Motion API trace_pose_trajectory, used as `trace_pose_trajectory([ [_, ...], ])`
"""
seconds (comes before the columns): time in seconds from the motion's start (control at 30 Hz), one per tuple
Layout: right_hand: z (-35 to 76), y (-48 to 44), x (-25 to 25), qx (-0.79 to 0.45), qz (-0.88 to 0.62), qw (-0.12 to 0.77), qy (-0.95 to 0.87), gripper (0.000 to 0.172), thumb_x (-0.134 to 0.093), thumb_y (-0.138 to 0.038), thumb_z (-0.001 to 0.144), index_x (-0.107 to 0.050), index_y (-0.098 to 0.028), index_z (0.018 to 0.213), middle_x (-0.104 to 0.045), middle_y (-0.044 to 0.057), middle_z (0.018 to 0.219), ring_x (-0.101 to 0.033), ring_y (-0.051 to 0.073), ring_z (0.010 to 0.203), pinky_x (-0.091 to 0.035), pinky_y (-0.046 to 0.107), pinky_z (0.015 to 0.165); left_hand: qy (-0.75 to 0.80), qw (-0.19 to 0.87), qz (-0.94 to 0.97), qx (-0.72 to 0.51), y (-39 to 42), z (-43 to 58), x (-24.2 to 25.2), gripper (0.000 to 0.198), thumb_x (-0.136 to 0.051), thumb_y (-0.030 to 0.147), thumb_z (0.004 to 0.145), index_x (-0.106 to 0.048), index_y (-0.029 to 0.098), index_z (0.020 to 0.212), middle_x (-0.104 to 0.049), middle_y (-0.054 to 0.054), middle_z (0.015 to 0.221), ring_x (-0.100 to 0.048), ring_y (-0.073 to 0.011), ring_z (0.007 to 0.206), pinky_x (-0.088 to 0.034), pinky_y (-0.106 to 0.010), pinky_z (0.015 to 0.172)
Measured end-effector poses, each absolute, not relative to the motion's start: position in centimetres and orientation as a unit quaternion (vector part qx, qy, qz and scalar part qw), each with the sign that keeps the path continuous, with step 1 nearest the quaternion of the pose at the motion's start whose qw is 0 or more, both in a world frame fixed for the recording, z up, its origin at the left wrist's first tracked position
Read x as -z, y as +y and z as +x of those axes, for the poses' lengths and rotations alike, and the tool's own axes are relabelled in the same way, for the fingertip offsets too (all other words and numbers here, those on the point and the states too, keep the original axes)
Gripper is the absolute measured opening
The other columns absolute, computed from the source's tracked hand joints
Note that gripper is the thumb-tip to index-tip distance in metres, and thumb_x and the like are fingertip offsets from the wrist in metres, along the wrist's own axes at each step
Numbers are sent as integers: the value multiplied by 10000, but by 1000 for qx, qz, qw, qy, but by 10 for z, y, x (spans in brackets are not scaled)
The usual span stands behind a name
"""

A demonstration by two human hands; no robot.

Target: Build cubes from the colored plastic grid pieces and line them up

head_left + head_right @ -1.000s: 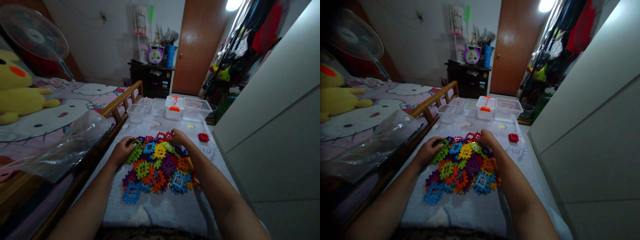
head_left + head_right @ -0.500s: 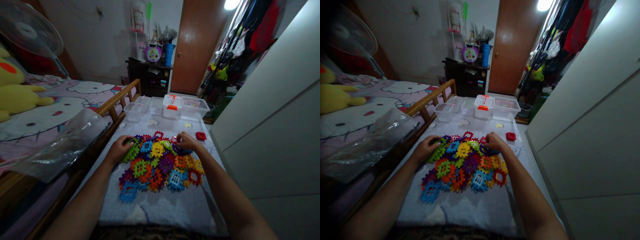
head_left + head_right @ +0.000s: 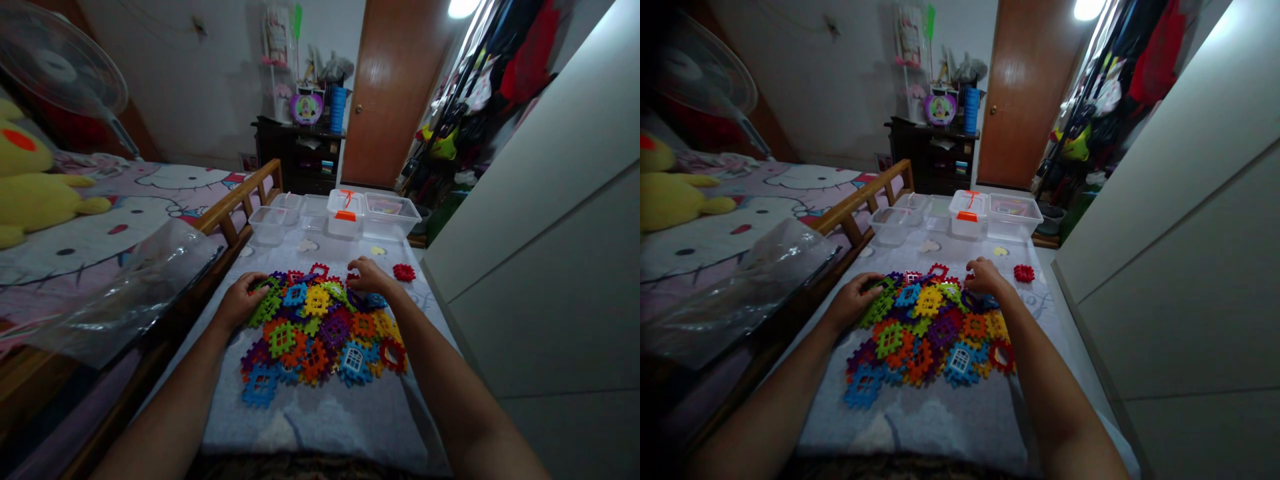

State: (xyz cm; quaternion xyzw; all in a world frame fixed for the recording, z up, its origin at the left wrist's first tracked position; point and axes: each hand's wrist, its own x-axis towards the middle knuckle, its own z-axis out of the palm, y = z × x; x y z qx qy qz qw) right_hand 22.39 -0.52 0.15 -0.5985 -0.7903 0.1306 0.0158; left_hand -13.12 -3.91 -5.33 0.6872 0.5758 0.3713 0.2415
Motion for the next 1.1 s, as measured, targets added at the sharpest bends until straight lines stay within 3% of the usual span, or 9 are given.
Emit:
trace_pose_trajectory([
  [0.2, 172, 26, -4, -139, -587, 39, -797, 310, -633, -277, 871, -684, -161, 1153, -665, 124, 1218, -601, 229, 1124, -429, 278, 955, 578, 251, 686, -364, -38, -132, 55, 426, -577, 516, 771, -660, 190, 1033, -672, -81, 1119, -623, -258, 1050, -457, -406, 1009],
  [0.3, 154, 38, 3, -152, -599, 31, -786, 293, -705, -283, 802, -721, -141, 1057, -703, 142, 1135, -641, 254, 1038, -464, 286, 869, 578, 249, 686, -365, -37, -133, 56, 423, -581, 515, 764, -669, 188, 1019, -678, -82, 1113, -628, -259, 1041, -462, -405, 1005],
  [0.43, 149, 45, 13, -177, -616, 43, -767, 219, -784, -243, 684, -735, -167, 884, -739, 89, 947, -661, 230, 870, -468, 266, 734, 575, 242, 686, -373, -36, -133, 58, 405, -590, 505, 756, -670, 196, 1004, -679, -77, 1105, -625, -261, 1052, -456, -404, 1011],
  [0.53, 153, 46, 16, -197, -624, 84, -751, 223, -782, -210, 656, -699, -168, 859, -710, 31, 828, -617, 169, 738, -431, 236, 632, 573, 244, 686, -376, -35, -133, 59, 401, -586, 499, 761, -666, 190, 1004, -675, -79, 1094, -625, -260, 1049, -457, -401, 1005],
  [0.7, 179, 38, 6, -214, -621, 180, -732, 104, -662, -225, 754, -617, -166, 826, -577, -47, 676, -489, 100, 608, -354, 198, 554, 572, 247, 690, -368, -35, -134, 61, 416, -576, 497, 777, -660, 181, 1034, -666, -85, 1109, -625, -260, 1048, -455, -403, 1005],
  [0.9, 234, 4, 3, -135, -630, 236, -727, 119, -627, -113, 733, -538, -190, 721, -527, -28, 688, -476, 122, 663, -338, 227, 611, 574, 235, 692, -369, -36, -133, 57, 414, -575, 502, 769, -662, 187, 1023, -665, -86, 1107, -615, -262, 1059, -457, -398, 1000],
  [1.1, 253, -25, 18, -150, -586, 151, -782, 177, -754, -177, 709, -606, -182, 806, -564, 29, 915, -554, 143, 788, -422, 245, 733, 574, 232, 697, -362, -37, -131, 52, 433, -571, 533, 752, -669, 192, 1001, -675, -85, 1085, -627, -272, 1046, -467, -410, 988],
])
